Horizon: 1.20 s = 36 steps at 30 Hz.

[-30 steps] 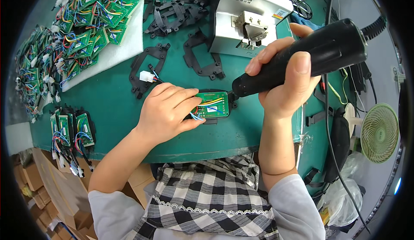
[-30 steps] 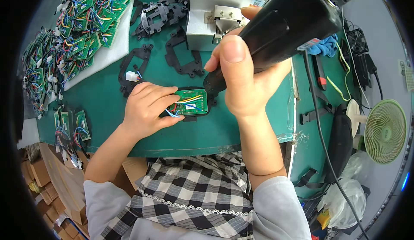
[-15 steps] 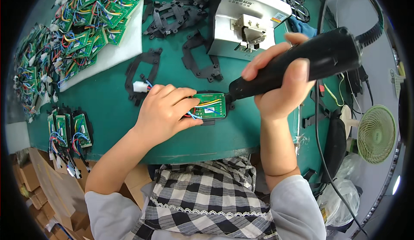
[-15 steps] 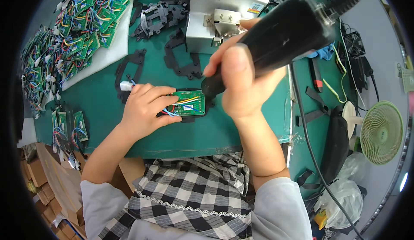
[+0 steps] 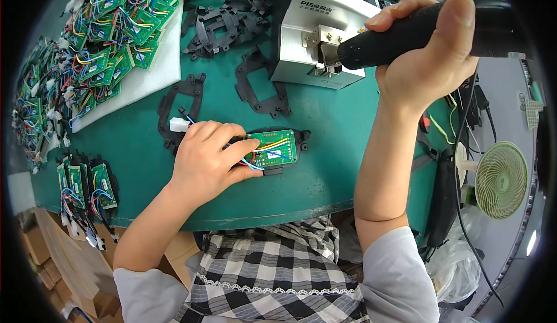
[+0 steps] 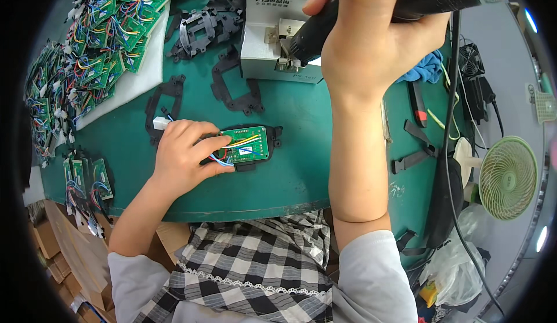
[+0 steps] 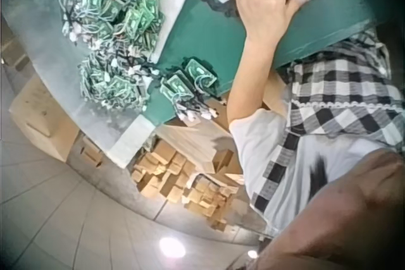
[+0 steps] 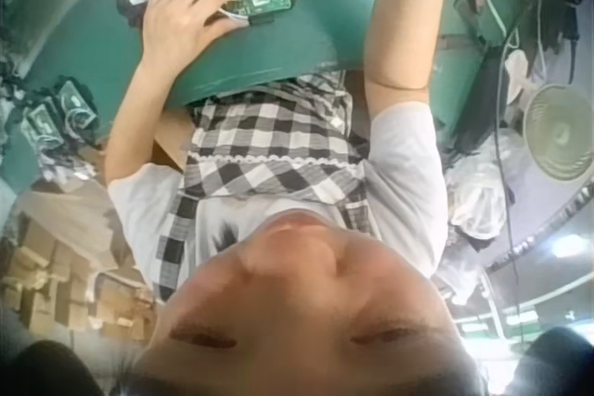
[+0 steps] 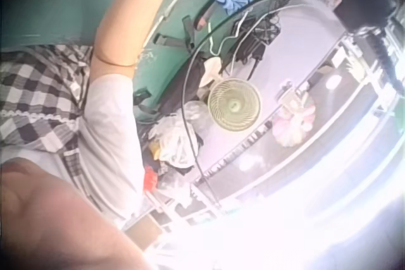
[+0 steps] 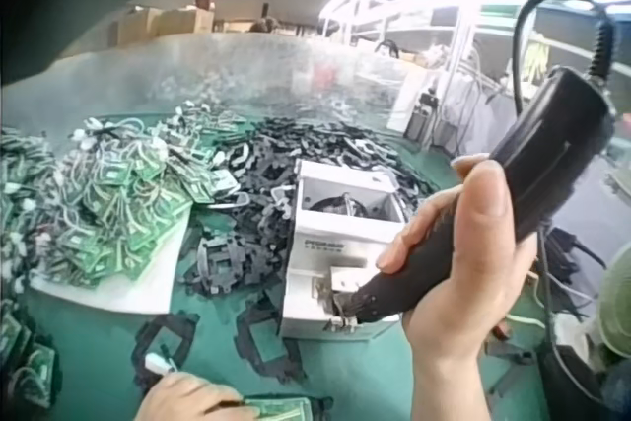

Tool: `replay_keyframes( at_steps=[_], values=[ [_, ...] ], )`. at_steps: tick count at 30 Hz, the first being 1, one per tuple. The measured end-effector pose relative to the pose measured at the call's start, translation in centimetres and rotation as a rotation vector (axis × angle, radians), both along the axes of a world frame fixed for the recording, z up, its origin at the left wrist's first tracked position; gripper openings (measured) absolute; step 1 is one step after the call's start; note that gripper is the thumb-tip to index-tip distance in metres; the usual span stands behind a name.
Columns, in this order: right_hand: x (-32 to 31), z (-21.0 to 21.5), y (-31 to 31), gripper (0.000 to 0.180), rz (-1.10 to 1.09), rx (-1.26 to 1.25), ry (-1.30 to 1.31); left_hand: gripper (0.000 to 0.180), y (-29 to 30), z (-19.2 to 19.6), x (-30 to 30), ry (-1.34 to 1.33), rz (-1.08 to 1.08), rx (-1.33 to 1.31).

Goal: The person repeatedly picks up green circuit boards with attached wires and black plastic frames from a pile on a green workbench. Using a black electric screwdriver, they fasten the boards into the frames and place the assembled units into a white jig. This process is repeated continuously throughout the clip.

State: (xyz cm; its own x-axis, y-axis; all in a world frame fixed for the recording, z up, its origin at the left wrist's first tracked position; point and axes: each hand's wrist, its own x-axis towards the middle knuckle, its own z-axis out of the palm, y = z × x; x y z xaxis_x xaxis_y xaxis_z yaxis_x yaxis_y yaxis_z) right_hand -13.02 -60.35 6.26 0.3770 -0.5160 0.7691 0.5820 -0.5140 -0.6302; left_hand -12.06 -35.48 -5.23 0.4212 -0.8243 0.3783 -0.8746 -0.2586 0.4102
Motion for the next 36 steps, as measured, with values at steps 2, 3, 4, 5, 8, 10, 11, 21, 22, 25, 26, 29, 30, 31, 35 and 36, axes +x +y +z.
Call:
replay_keyframes(
  at_steps=[2,3,4,5,8,10,11,21,22,25,26,29,30,31,35,36],
  values=[
    [-0.1,-0.1,0.2,0.061,-0.006,0.015,0.03,0.048,-0.1,-0.1,-0.1,-0.003,0.013,-0.001],
    [-0.3,-0.3,0.1,0.061,0.021,0.02,0.021,0.048,-0.2,-0.2,-0.1,-0.009,0.024,-0.004],
    [-0.6,-0.6,0.1,0.062,0.051,0.026,0.011,0.048,-0.2,-0.2,-0.1,-0.015,0.039,-0.005],
    [-1.0,-0.9,0.1,0.063,0.08,0.032,0.002,0.048,-0.2,-0.3,-0.1,-0.013,0.04,-0.007],
    [-3.3,-1.4,1.4,0.066,0.192,0.11,0.085,0.049,-0.2,-0.4,0.0,-0.013,0.043,-0.01],
    [-3.9,-2.4,2.9,0.064,0.217,0.216,0.172,0.049,-0.1,-0.6,0.0,-0.014,0.049,-0.013],
    [-4.4,-2.8,2.7,0.064,0.22,0.136,0.232,0.049,-0.1,-0.6,0.0,-0.016,0.049,-0.016],
    [-7.1,-5.0,4.1,0.07,0.326,0.164,0.362,0.048,-0.1,-0.7,0.0,-0.008,0.055,0.002],
    [-7.1,-5.1,4.3,0.07,0.319,0.15,0.37,0.048,-0.1,-0.7,0.0,-0.001,0.052,0.002],
    [-7.3,-5.5,5.1,0.07,0.303,0.159,0.341,0.048,-0.1,-0.7,0.0,0.018,0.049,0.002],
    [-7.4,-5.5,5.3,0.07,0.314,0.151,0.334,0.048,0.0,-0.7,0.0,0.022,0.052,-0.001],
    [-7.7,-5.5,5.5,0.071,0.361,0.118,0.355,0.047,0.0,-0.7,0.0,0.032,0.048,-0.006],
    [-7.9,-5.5,5.5,0.071,0.379,0.106,0.369,0.047,0.0,-0.7,0.0,0.034,0.045,-0.007],
    [-7.9,-5.5,5.5,0.072,0.398,0.106,0.382,0.047,0.0,-0.7,0.0,0.034,0.045,-0.009],
    [-7.7,-5.5,5.0,0.073,0.407,0.107,0.408,0.047,-0.1,-0.7,0.0,0.025,0.038,-0.015],
    [-7.6,-5.6,4.7,0.073,0.384,0.108,0.408,0.048,-0.1,-0.6,0.0,0.02,0.035,-0.015]
  ],
)
